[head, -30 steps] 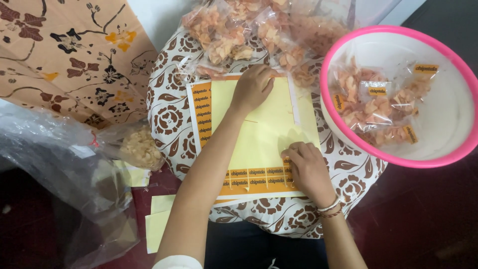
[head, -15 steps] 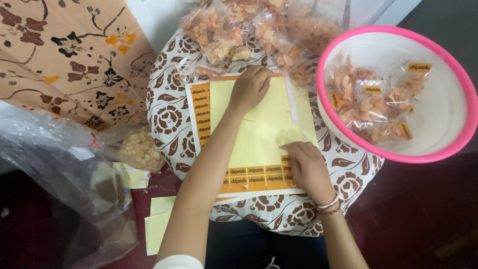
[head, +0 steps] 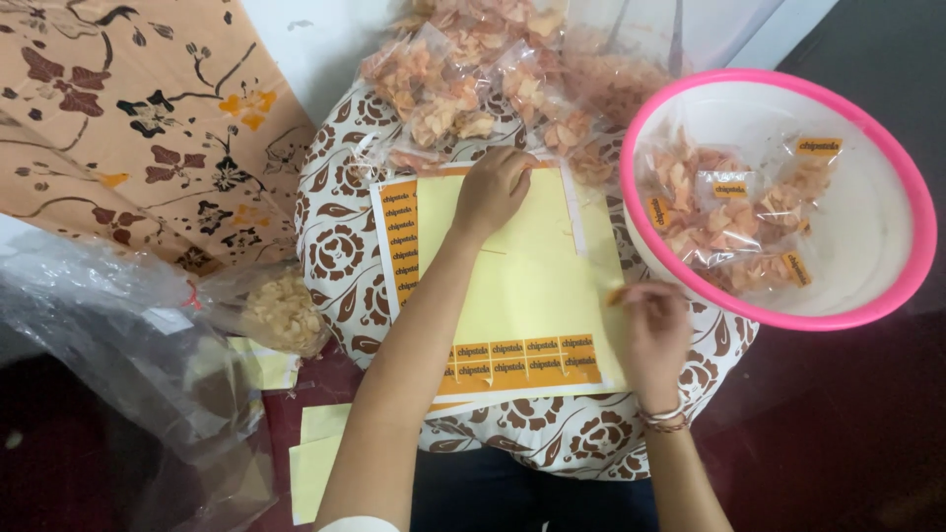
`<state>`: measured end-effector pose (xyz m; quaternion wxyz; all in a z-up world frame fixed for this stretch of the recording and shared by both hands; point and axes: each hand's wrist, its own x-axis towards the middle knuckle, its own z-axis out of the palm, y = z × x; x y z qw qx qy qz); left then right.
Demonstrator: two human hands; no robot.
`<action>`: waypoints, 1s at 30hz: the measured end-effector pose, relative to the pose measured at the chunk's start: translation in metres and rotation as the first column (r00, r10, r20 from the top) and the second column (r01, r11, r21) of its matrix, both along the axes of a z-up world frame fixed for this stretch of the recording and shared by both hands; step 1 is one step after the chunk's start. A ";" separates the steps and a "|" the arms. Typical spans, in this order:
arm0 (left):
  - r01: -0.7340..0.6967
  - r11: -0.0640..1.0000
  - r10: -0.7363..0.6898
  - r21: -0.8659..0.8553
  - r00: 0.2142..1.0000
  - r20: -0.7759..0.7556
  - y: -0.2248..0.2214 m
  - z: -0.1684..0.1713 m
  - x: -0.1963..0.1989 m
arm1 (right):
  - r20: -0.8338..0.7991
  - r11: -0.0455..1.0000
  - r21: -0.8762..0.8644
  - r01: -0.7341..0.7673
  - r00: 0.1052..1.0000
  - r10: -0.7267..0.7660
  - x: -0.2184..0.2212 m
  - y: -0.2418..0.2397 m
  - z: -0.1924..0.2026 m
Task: The person picks up a sheet of labels, removes individual labels, and sticks them onto clear plastic bags of snacks.
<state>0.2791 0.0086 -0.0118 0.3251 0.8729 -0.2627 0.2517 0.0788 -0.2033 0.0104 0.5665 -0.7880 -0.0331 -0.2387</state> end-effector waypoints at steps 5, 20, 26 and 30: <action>-0.039 0.998 0.038 0.045 0.998 0.042 -0.001 -0.011 0.008 | 0.049 0.999 0.025 0.021 0.999 -0.022 0.000 0.005 0.010; 0.160 0.930 -0.095 0.331 0.974 -0.205 -0.006 0.018 -0.012 | 0.034 0.945 -0.256 -0.201 0.976 0.217 0.001 0.007 0.015; 0.040 0.984 -0.051 0.173 0.997 0.062 -0.005 0.010 -0.003 | 0.008 0.944 -0.261 -0.203 0.977 0.212 -0.001 0.009 0.018; 0.007 0.943 0.061 -0.334 0.980 0.191 -0.003 -0.003 0.007 | 0.006 0.950 -0.241 -0.199 0.978 0.206 0.000 0.008 0.014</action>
